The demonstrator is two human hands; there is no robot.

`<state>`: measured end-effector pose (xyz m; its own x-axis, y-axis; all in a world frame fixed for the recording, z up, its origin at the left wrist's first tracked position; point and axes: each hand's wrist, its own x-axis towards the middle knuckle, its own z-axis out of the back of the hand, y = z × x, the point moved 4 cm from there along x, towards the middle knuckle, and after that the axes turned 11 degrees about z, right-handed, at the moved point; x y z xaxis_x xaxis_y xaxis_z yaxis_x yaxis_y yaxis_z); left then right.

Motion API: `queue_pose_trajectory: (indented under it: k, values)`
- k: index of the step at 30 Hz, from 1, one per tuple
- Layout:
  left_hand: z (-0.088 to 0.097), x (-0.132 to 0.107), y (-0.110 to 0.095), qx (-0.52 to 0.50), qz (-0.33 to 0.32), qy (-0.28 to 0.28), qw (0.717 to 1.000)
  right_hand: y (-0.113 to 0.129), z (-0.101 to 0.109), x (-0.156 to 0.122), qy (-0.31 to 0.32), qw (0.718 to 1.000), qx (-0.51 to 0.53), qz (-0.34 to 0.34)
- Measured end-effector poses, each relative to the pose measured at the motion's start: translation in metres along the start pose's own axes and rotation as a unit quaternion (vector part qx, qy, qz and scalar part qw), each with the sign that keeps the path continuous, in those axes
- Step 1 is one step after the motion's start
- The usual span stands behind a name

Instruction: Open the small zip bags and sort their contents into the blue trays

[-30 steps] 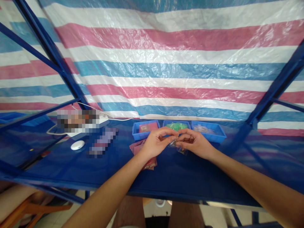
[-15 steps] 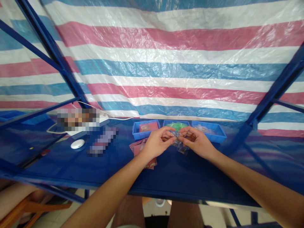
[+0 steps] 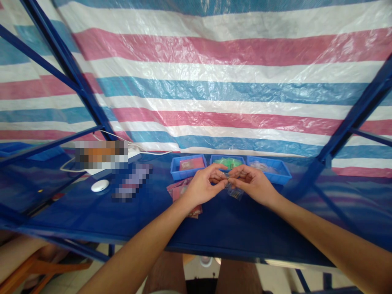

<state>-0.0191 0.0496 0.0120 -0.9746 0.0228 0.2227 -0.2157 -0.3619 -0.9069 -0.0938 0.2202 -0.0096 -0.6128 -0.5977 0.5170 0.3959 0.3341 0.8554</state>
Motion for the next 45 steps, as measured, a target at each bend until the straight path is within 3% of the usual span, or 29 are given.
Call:
queue_pose_trajectory:
  k: [7,14,26,36,45]
  values:
    - [-0.002,-0.002,-0.003,0.025,-0.007,0.001,1.0,-0.006,-0.005,-0.004,0.011,1.0,-0.007,-0.014]
    - [-0.006,-0.004,-0.012,0.073,-0.024,-0.007,0.997,0.0,-0.013,-0.007,0.028,0.998,-0.06,0.017]
    - [-0.006,0.001,-0.003,-0.008,-0.011,0.02,1.0,0.009,-0.01,-0.006,-0.006,0.992,-0.12,0.034]
    - [-0.006,-0.001,-0.006,0.063,0.002,0.006,0.998,0.005,-0.01,-0.007,-0.018,0.994,-0.102,0.021]
    - [-0.004,-0.003,-0.01,0.042,-0.012,0.006,0.999,0.004,-0.01,-0.007,0.003,0.991,-0.129,0.027]
